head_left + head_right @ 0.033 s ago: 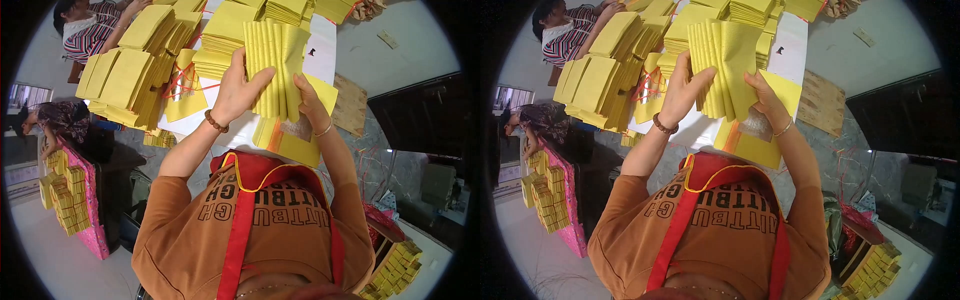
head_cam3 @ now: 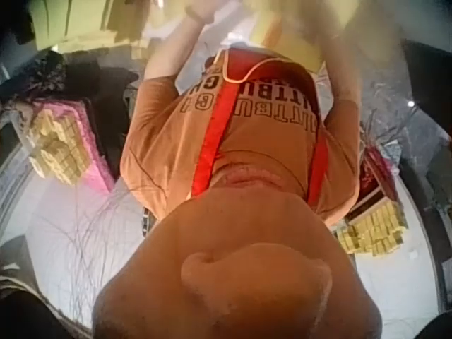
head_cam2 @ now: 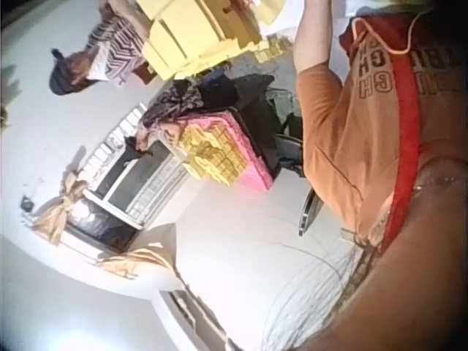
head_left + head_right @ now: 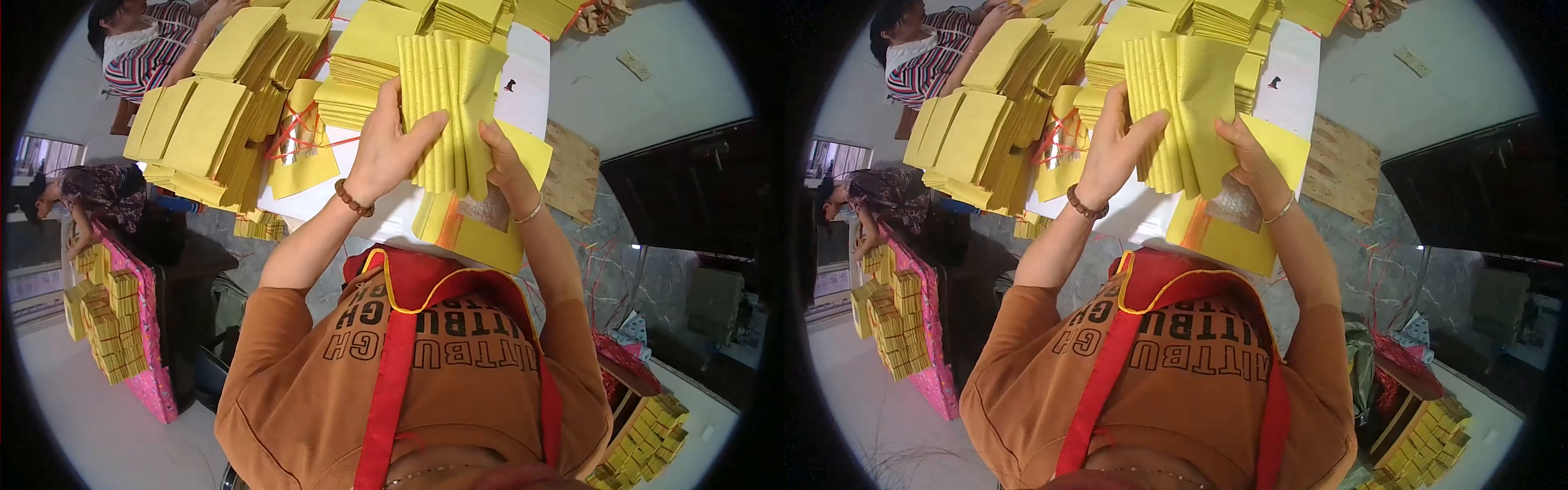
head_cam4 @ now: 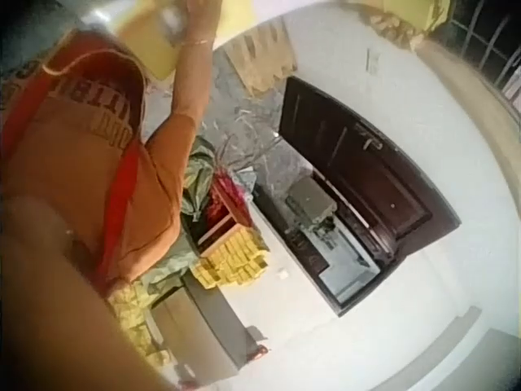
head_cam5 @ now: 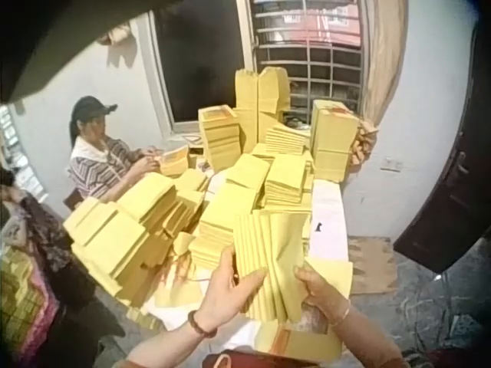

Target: Folding sheets of yellow joss paper with silver leaf inserts and stacking them into bundles.

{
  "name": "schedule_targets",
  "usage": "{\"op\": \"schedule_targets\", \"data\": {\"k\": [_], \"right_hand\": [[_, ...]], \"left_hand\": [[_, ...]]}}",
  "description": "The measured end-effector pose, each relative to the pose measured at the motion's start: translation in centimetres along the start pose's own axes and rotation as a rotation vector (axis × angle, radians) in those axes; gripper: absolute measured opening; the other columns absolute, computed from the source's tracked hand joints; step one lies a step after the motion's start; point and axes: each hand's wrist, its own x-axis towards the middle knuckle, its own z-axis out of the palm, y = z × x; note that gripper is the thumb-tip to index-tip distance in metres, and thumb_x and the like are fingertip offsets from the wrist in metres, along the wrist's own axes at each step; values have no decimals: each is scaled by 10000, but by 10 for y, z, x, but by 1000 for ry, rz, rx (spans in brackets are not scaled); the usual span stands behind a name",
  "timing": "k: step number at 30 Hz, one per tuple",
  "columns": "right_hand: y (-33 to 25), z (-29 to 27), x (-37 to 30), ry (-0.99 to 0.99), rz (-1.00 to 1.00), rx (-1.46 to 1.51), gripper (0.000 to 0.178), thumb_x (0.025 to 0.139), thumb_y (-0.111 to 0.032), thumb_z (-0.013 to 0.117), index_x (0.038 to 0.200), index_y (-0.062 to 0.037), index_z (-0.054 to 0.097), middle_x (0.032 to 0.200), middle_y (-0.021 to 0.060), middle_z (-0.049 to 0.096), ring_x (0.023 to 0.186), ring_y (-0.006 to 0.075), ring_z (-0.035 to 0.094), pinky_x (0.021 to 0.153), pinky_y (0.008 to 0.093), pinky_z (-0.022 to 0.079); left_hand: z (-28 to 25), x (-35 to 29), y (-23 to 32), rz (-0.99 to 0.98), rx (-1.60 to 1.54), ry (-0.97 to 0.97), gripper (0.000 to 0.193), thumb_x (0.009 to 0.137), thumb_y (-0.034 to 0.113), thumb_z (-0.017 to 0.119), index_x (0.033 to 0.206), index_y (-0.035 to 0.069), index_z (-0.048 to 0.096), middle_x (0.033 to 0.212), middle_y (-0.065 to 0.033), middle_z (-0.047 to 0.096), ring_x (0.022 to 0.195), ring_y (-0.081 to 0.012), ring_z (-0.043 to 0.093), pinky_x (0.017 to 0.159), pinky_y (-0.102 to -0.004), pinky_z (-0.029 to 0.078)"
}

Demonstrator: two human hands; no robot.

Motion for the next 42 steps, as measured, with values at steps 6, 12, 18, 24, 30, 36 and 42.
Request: {"op": "schedule_targets", "data": {"k": [6, 12, 18, 24, 30, 36, 42], "right_hand": [[2, 10, 2, 0, 2, -19, 652, 888, -300, 566, 1394, -72, 222, 1307, 91, 441, 1180, 207, 482, 965, 362, 435], [5, 13, 2, 1, 41, -17, 662, 889, -319, 561, 1398, -76, 216, 1319, 94, 428, 1188, 204, 474, 974, 363, 427], [6, 22, 1, -6, 23, -57, 643, 904, -341, 538, 1397, -75, 224, 1309, 84, 443, 1183, 192, 478, 971, 353, 429], [13, 17, 0, -25, 53, 18, 609, 914, -337, 522, 1388, -76, 242, 1300, 90, 452, 1160, 191, 497, 950, 349, 447], [18, 24, -2, 47, 73, 35, 553, 929, -338, 496, 1369, -82, 280, 1258, 88, 494, 1122, 188, 529, 940, 354, 458], [31, 18, -4, 104, 161, 180, 515, 944, -336, 468, 1362, -92, 290, 1255, 86, 505, 1114, 192, 537, 938, 355, 463], [20, 47, -3, 200, 8, -9, 571, 912, -306, 542, 1371, -80, 288, 1238, 93, 506, 1118, 199, 527, 951, 338, 445]], "left_hand": [[-2, -3, -2, -14, 187, 50, 601, 817, 258, 624, 1222, -82, 339, 873, -166, 625, 705, -215, 630, 642, -317, 494], [-3, -4, -3, 34, 124, 60, 609, 831, 278, 620, 1233, -76, 330, 918, -167, 621, 784, -196, 622, 688, -308, 485], [-8, -8, -2, 6, 50, 17, 646, 834, 305, 635, 1261, -60, 317, 983, -151, 616, 828, -204, 612, 738, -325, 481], [-8, -12, -5, 14, 105, 16, 750, 812, 327, 659, 1325, -55, 268, 1142, -195, 563, 1023, -250, 575, 872, -345, 448], [-11, -12, -11, -3, 104, 19, 783, 806, 353, 655, 1339, -57, 254, 1185, -215, 540, 1076, -282, 553, 914, -363, 424], [-9, -8, -12, -32, 211, 40, 774, 813, 362, 637, 1328, -73, 257, 1188, -235, 535, 1078, -308, 554, 905, -373, 430], [-19, 0, -23, -136, 75, 21, 780, 824, 379, 629, 1333, -76, 250, 1200, -229, 522, 1099, -272, 533, 926, -349, 418]]}}
